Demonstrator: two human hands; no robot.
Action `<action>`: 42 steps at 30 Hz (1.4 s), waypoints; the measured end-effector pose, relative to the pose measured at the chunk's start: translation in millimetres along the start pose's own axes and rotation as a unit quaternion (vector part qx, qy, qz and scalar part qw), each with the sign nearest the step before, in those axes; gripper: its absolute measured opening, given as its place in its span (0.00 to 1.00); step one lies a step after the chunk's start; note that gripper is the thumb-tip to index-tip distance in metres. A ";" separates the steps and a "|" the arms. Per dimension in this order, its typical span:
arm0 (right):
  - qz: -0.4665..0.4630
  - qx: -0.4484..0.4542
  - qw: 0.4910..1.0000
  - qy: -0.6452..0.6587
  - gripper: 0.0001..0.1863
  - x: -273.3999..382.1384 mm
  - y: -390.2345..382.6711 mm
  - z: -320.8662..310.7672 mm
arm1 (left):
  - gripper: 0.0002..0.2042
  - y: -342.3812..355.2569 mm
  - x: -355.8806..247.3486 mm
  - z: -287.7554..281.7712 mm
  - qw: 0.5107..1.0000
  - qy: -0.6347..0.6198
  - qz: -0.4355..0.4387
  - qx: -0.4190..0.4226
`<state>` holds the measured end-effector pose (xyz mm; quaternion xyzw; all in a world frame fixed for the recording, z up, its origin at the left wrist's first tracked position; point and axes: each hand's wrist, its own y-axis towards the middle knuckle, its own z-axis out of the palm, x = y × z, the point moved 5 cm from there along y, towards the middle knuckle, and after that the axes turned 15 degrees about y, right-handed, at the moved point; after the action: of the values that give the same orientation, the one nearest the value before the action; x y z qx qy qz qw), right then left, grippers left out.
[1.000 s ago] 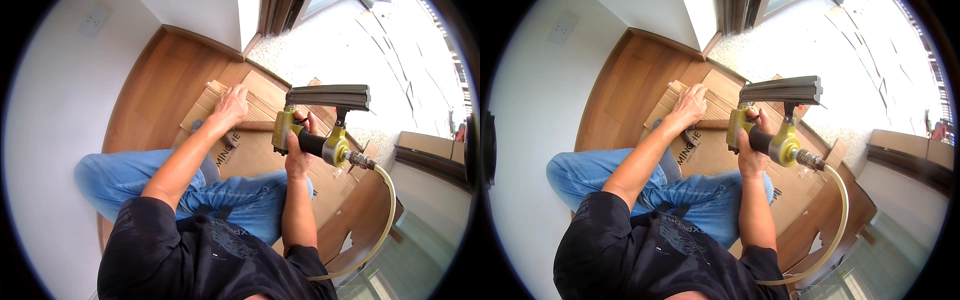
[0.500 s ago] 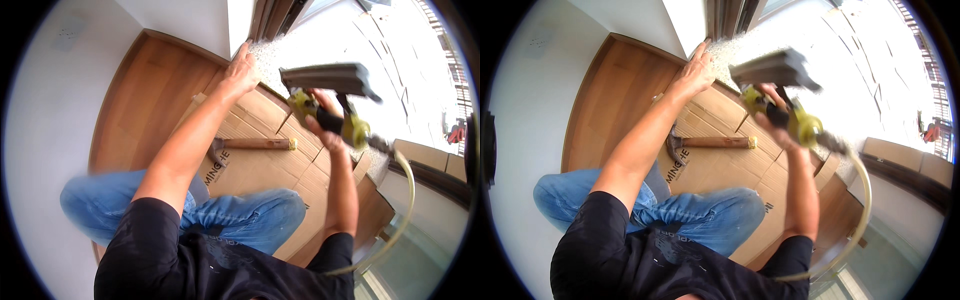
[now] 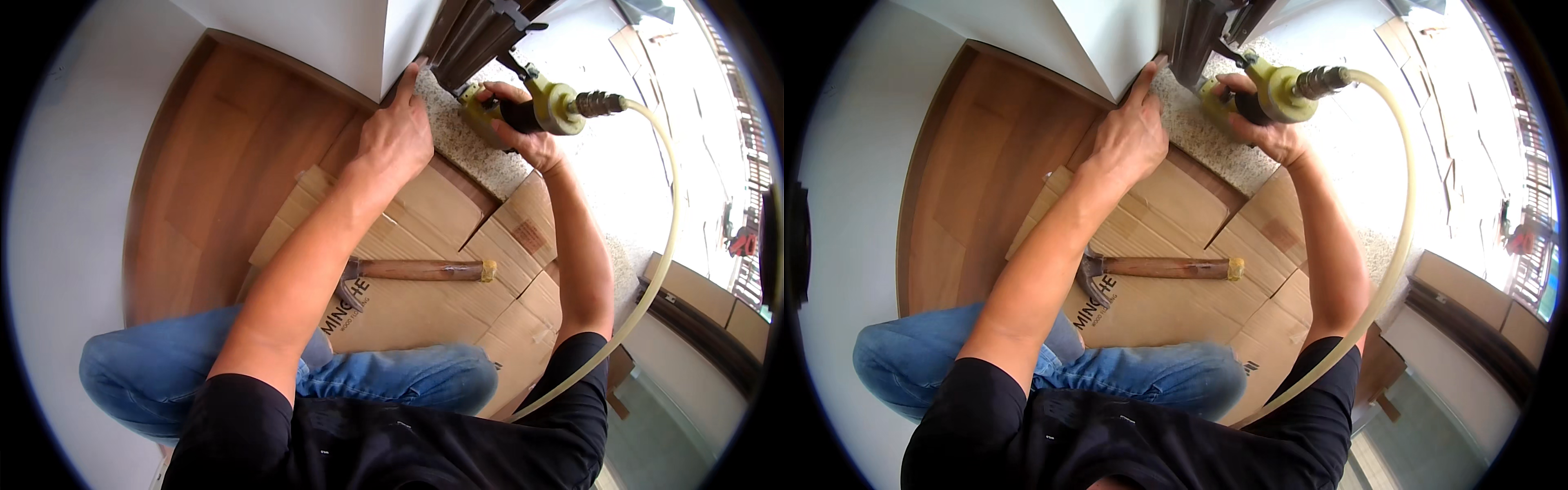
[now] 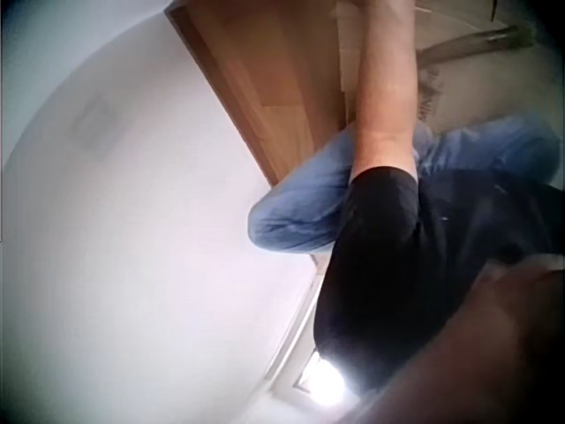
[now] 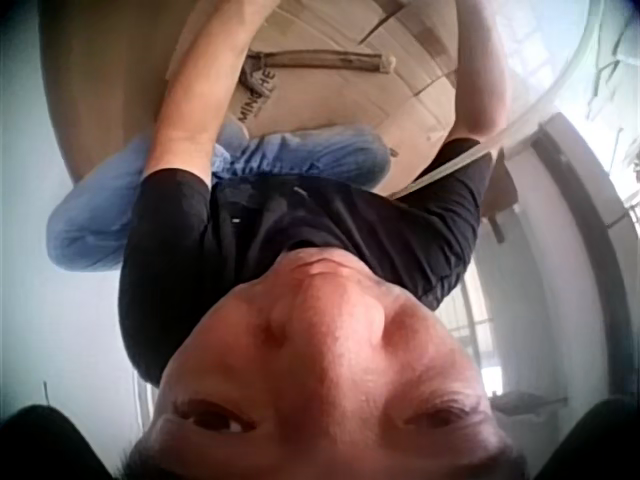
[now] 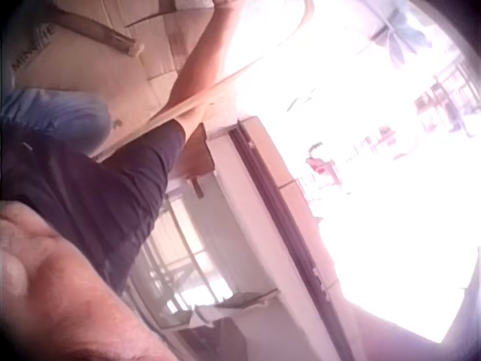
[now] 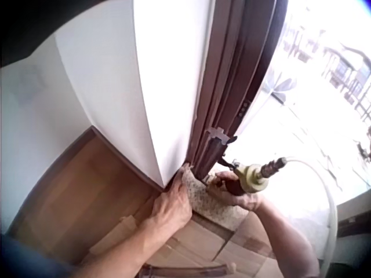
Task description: The person installs a wooden baseboard along a wall by hand and using a hammer and a nail gun. The person positions the board, hammers it in places, and then uses a pneumatic nail gun to secure it, later reloading the nail gun with a strip of nails.
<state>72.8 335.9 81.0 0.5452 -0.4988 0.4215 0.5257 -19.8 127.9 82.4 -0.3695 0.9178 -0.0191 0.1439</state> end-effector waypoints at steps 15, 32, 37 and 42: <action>0.040 0.050 0.995 -0.070 0.28 6.7 17.1 0.4 | 0.11 2.9 4.8 10.1 0.998 -0.029 -0.018 -0.058; -0.007 0.020 0.999 -0.032 0.24 6.4 19.5 10.0 | 0.14 3.9 10.7 -8.1 0.994 -0.045 0.017 -0.098; -0.021 0.021 0.998 -0.050 0.23 3.8 17.4 3.8 | 0.15 6.5 8.4 -4.5 0.997 -0.033 0.005 -0.070; -0.012 0.040 0.995 -0.096 0.23 7.5 17.8 2.5 | 0.13 5.0 10.7 -8.9 0.996 -0.040 -0.001 -0.080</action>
<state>56.2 333.6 90.8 0.6095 -0.5230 0.3811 0.4580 -32.9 123.5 87.5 -0.3814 0.9094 0.0693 0.1506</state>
